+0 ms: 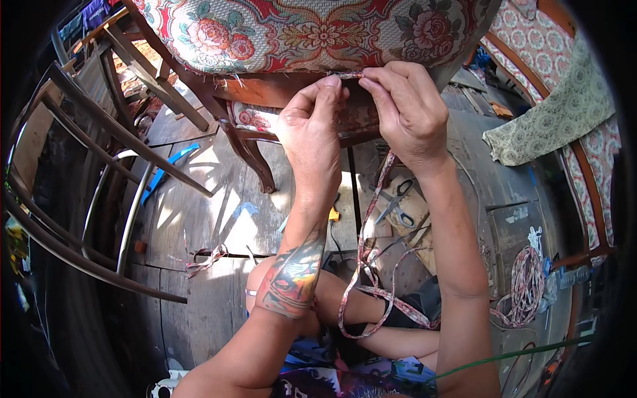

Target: The recorder is applying a decorative fabric trim to the edge of a chair seat using a hot glue gun.

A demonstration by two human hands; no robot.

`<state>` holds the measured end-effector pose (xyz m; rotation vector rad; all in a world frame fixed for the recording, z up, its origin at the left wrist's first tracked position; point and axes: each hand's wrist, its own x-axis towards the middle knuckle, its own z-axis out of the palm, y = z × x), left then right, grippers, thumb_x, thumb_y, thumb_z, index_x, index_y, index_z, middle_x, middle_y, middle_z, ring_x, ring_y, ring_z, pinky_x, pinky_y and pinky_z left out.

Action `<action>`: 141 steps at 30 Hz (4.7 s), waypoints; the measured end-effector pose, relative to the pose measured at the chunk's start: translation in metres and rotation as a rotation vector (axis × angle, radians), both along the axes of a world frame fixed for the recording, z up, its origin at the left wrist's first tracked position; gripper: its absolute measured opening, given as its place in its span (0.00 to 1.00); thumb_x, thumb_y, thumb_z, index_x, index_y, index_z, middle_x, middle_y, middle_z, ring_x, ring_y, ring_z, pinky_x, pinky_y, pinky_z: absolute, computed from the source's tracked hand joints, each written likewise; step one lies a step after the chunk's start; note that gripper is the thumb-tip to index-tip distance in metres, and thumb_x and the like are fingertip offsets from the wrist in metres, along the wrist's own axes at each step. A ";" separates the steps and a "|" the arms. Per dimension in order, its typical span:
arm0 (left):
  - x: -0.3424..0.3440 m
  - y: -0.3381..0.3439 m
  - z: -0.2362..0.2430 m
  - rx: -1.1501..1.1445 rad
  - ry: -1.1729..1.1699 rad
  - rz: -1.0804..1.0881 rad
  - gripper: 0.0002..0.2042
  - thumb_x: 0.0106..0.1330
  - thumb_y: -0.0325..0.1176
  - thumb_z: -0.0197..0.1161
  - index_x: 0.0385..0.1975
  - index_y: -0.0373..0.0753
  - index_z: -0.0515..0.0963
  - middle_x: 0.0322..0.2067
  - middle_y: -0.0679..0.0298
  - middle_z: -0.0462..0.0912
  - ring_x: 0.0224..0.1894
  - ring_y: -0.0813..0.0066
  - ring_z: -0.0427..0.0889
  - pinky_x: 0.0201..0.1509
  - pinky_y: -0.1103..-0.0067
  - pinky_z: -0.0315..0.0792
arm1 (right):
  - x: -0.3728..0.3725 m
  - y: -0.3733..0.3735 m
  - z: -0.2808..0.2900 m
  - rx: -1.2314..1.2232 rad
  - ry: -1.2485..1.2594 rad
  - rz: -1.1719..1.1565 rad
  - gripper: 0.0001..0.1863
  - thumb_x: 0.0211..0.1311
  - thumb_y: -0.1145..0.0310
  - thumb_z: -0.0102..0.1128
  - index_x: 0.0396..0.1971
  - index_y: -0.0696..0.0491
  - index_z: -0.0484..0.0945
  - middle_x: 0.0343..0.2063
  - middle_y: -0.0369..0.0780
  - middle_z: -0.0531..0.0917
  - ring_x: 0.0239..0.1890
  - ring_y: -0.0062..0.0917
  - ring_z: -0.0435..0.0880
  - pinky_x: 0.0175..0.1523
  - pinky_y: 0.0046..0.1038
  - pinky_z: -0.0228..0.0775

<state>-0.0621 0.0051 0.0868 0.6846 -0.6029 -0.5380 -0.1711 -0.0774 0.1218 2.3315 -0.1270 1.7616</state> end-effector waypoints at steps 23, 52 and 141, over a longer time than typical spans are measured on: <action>0.001 0.003 0.007 0.004 0.044 -0.011 0.10 0.72 0.31 0.66 0.42 0.27 0.83 0.34 0.63 0.86 0.36 0.82 0.80 0.46 0.84 0.73 | 0.005 -0.001 0.000 -0.020 -0.023 -0.025 0.09 0.54 0.79 0.72 0.35 0.56 0.83 0.31 0.40 0.82 0.33 0.35 0.84 0.39 0.34 0.78; 0.026 -0.027 -0.018 -0.184 -0.889 0.991 0.13 0.58 0.15 0.72 0.40 0.38 0.85 0.37 0.63 0.85 0.40 0.71 0.84 0.44 0.77 0.78 | 0.008 -0.006 -0.006 -0.080 -0.053 -0.070 0.09 0.54 0.77 0.73 0.35 0.55 0.83 0.32 0.39 0.82 0.34 0.35 0.84 0.40 0.34 0.78; 0.023 -0.020 -0.013 -0.175 -0.790 0.980 0.12 0.58 0.17 0.71 0.40 0.38 0.83 0.35 0.59 0.84 0.36 0.62 0.84 0.42 0.72 0.79 | 0.034 0.022 -0.015 0.076 -0.289 -0.157 0.06 0.53 0.78 0.75 0.30 0.57 0.84 0.28 0.40 0.87 0.29 0.33 0.86 0.36 0.29 0.79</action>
